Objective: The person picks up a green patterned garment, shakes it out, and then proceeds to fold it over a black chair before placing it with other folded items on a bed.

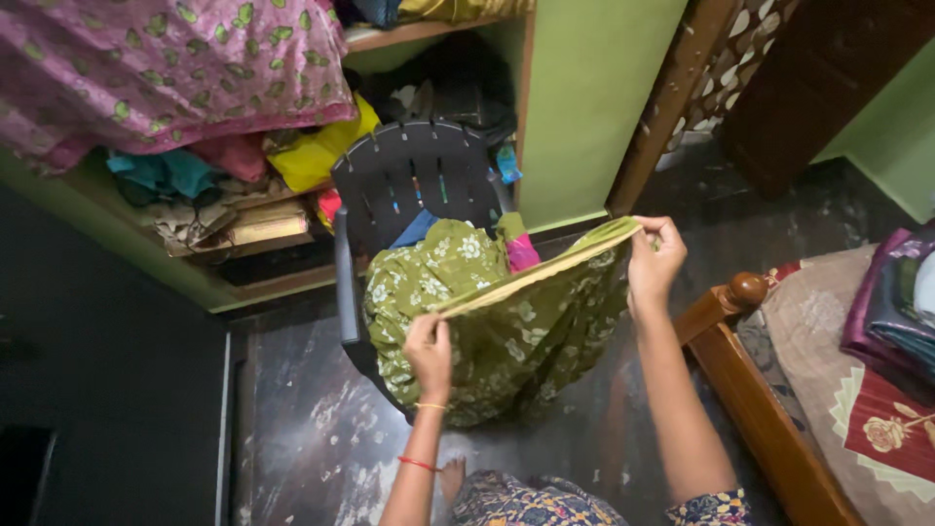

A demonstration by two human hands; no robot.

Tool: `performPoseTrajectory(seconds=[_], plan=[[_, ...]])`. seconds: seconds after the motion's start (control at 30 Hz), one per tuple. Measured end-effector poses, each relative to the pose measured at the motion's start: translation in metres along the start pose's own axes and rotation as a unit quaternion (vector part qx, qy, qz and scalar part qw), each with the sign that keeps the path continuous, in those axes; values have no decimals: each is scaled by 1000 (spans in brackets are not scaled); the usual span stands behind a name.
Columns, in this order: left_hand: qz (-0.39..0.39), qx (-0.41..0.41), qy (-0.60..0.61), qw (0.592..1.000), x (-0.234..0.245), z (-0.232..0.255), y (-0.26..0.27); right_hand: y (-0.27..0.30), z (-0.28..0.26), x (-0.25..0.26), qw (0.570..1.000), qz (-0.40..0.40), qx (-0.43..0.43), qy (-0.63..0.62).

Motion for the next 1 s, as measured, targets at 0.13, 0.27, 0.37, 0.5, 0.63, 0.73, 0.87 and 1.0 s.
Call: performPoseTrajectory(seconds=[0.13,0.27,0.37,0.5,0.63,0.73,0.87,1.0], plan=[[38,-96,25,994,15,51,-41,10,27,16,993,-24,14,111],[-57,-257,-35,964,22,118,-69,29,42,50,978,-57,94,177],[-187,-319,-86,925,20,161,-84,39,64,80,972,-36,13,233],[-284,-394,-86,870,6,192,-87,63,100,105,968,-108,-46,221],[-328,-427,-86,838,-13,197,-79,89,109,106,910,-267,-123,292],[-356,-444,-87,817,-31,195,-70,105,76,89,893,-304,-160,292],[-363,-452,-108,807,-55,190,-59,108,-2,43,939,-307,-109,106],[-359,-425,-113,823,-68,188,-49,116,-60,11,948,-290,8,131]])
Point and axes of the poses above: each hand's wrist, its own y-axis away from the middle knuckle, its own x-axis out of the back of the hand, z = x × y, the point moved 3 cm from there along -y, towards the middle knuckle, and after that the axes turned 7 degrees about y, right-handed, at the moved point
